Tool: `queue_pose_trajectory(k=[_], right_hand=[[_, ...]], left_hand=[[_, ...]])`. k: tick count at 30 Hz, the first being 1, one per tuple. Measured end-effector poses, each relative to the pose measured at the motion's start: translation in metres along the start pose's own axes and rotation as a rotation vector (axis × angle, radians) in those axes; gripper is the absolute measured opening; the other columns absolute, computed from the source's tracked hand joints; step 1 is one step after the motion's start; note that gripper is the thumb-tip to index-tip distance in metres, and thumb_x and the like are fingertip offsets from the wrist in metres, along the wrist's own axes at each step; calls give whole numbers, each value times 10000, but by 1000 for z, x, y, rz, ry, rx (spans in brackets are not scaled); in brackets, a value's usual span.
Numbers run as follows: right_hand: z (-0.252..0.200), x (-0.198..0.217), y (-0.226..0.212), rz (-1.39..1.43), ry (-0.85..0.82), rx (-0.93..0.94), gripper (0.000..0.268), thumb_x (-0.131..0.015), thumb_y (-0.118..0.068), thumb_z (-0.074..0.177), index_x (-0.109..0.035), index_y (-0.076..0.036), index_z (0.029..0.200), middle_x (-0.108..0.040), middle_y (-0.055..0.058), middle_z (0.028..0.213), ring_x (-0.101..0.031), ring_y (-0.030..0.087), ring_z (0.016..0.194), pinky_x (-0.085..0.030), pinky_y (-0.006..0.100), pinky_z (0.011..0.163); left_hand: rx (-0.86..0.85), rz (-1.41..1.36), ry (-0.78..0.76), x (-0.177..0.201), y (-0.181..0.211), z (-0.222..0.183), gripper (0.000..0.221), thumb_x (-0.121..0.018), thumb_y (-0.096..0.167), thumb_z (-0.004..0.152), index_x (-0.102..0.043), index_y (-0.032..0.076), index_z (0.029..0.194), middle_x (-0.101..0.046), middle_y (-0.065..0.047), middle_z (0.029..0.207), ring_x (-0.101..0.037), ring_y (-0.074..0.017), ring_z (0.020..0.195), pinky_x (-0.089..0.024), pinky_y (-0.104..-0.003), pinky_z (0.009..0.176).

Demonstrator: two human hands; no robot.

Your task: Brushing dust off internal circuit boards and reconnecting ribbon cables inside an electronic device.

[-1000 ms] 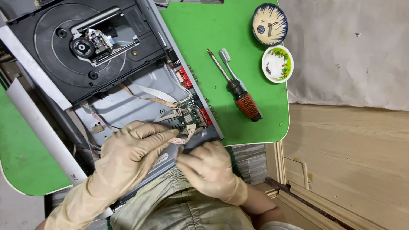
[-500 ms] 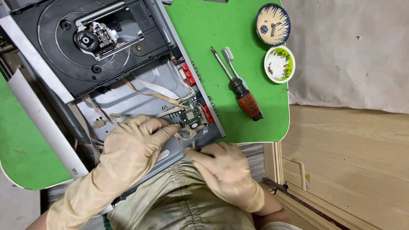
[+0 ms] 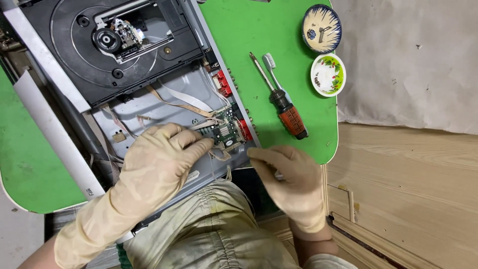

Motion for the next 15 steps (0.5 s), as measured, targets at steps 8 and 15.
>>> queue_pose_trajectory(k=[8, 15], right_hand=[[50, -10, -3, -167, -429, 56, 118, -699, -244, 966, -785, -164, 976, -749, -7, 863, -671, 157, 696, -530, 299, 611], [77, -5, 46, 428, -467, -392, 26, -760, -63, 942, -777, -64, 922, -689, 0, 671, -560, 20, 544, -412, 165, 500]], left_hand=[[-3, -29, 74, 12, 2, 29, 245, -711, 82, 952, -759, 150, 1182, -671, -20, 793, -561, -253, 591, -452, -397, 394], [496, -737, -334, 47, -38, 55, 509, -527, 390, 983, -584, 235, 1464, -779, 12, 1078, -702, -137, 707, -602, -362, 730]])
Point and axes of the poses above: each hand's wrist, its own z-axis towards the middle knuckle, its own x-axis out of the back of the hand, y = z × x, the point moved 2 cm from there along z, towards the middle knuckle
